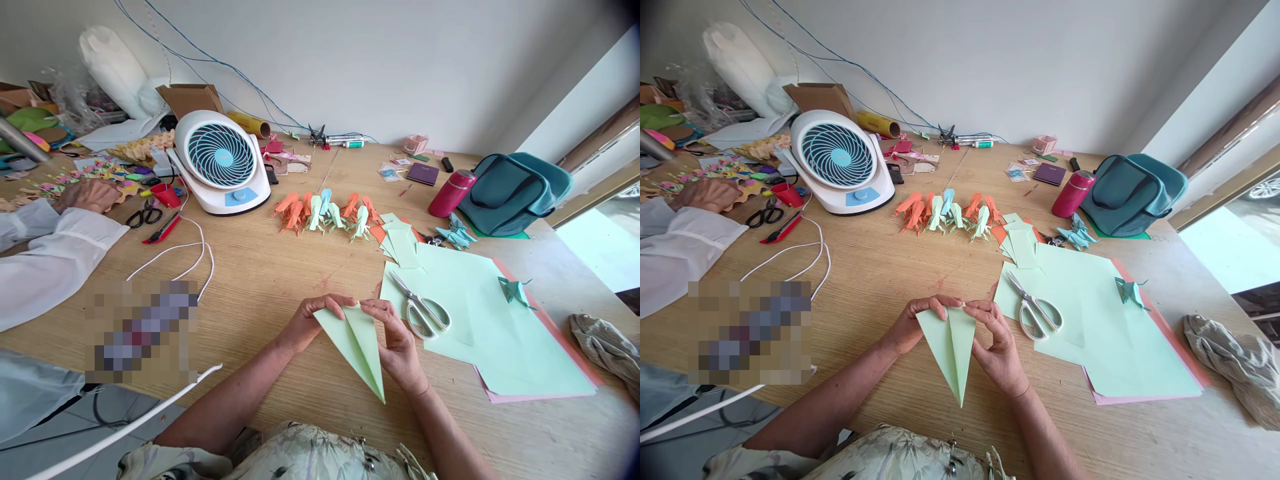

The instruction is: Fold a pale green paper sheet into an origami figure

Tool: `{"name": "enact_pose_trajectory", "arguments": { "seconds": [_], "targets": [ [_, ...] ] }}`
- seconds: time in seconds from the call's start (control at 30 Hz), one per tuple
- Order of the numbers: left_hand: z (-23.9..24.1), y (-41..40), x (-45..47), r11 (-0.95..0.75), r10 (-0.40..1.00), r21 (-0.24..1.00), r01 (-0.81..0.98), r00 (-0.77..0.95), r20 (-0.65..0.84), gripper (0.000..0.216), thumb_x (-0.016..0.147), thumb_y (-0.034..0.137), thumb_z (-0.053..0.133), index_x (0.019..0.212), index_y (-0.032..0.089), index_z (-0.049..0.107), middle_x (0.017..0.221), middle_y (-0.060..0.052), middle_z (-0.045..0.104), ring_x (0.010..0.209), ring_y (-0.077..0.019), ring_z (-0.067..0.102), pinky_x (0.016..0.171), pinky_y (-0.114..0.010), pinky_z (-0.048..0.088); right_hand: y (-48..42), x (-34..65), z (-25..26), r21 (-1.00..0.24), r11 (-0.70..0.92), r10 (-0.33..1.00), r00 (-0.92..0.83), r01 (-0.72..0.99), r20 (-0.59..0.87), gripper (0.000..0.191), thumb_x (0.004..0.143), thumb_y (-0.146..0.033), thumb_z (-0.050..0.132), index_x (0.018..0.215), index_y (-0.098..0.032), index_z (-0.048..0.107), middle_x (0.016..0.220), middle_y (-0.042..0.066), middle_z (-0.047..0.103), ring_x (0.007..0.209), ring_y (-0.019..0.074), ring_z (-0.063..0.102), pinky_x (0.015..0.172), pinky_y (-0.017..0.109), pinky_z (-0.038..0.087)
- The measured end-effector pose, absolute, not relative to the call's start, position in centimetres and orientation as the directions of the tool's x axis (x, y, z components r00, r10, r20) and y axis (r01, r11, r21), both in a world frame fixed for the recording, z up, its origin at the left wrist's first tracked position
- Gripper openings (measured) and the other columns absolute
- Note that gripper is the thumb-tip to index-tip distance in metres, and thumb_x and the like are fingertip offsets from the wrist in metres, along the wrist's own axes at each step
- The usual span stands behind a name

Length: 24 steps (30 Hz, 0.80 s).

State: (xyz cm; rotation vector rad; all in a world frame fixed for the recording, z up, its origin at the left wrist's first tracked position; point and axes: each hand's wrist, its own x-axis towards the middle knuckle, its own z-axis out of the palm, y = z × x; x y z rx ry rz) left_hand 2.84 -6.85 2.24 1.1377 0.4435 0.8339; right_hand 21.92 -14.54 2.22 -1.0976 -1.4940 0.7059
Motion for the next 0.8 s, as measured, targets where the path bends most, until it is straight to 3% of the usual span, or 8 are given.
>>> {"name": "enact_pose_trajectory", "arguments": {
  "seconds": [0.2,0.4,0.53,0.67,0.8],
  "targets": [
    [2.2,-6.9,2.9,0.235,0.763,0.901,-0.364,0.643,0.061,0.013,0.081,0.028,0.074,0.071,0.019,0.073,0.124,-0.008,0.065,0.119,-0.0297,0.056,0.092,-0.039,0.046,-14.3,21.9,1.7,-0.892,0.344,0.922,0.071,0.294,0.380,0.042,0.088,-0.020,0.061,0.127,-0.029,0.054,0.123,0.009,0.055,0.119,0.0262,0.050,0.102,0.047,0.042],
    [2.1,-6.7,3.1,0.260,0.768,0.895,-0.362,0.640,0.036,0.013,0.080,0.026,0.073,0.070,0.018,0.072,0.129,-0.008,0.063,0.123,-0.0300,0.054,0.093,-0.039,0.044,-14.4,22.1,1.7,-0.855,0.364,0.892,0.125,0.369,0.434,0.012,0.090,-0.017,0.059,0.099,-0.026,0.062,0.115,0.007,0.060,0.110,0.0235,0.056,0.097,0.045,0.043],
    [1.5,-6.3,3.2,0.253,0.836,0.921,-0.296,0.547,-0.054,0.009,0.081,0.027,0.070,0.081,0.018,0.074,0.120,-0.009,0.068,0.122,-0.0272,0.056,0.099,-0.038,0.042,-14.4,22.7,2.1,-0.740,0.402,0.817,0.155,0.539,0.556,0.012,0.090,-0.013,0.057,0.093,-0.024,0.061,0.108,0.006,0.063,0.101,0.0229,0.058,0.089,0.043,0.043],
    [1.4,-5.8,3.0,0.227,0.888,0.944,-0.242,0.449,-0.098,0.018,0.086,0.033,0.063,0.088,0.017,0.072,0.110,-0.010,0.072,0.109,-0.0242,0.063,0.088,-0.033,0.046,-14.2,23.7,2.7,-0.570,0.429,0.778,0.033,0.701,0.627,0.019,0.088,-0.008,0.055,0.095,-0.024,0.061,0.103,0.005,0.065,0.094,0.0226,0.058,0.086,0.043,0.041],
    [2.5,-6.0,2.4,0.088,0.807,0.989,-0.121,0.590,0.000,0.038,0.092,0.048,0.056,0.101,0.015,0.072,0.106,-0.012,0.072,0.101,-0.0221,0.065,0.084,-0.030,0.046,-14.3,24.4,3.2,-0.448,0.440,0.772,-0.073,0.778,0.632,0.027,0.088,-0.005,0.053,0.101,-0.026,0.065,0.087,0.001,0.065,0.081,0.0193,0.056,0.096,0.050,0.036]
  ]
}}
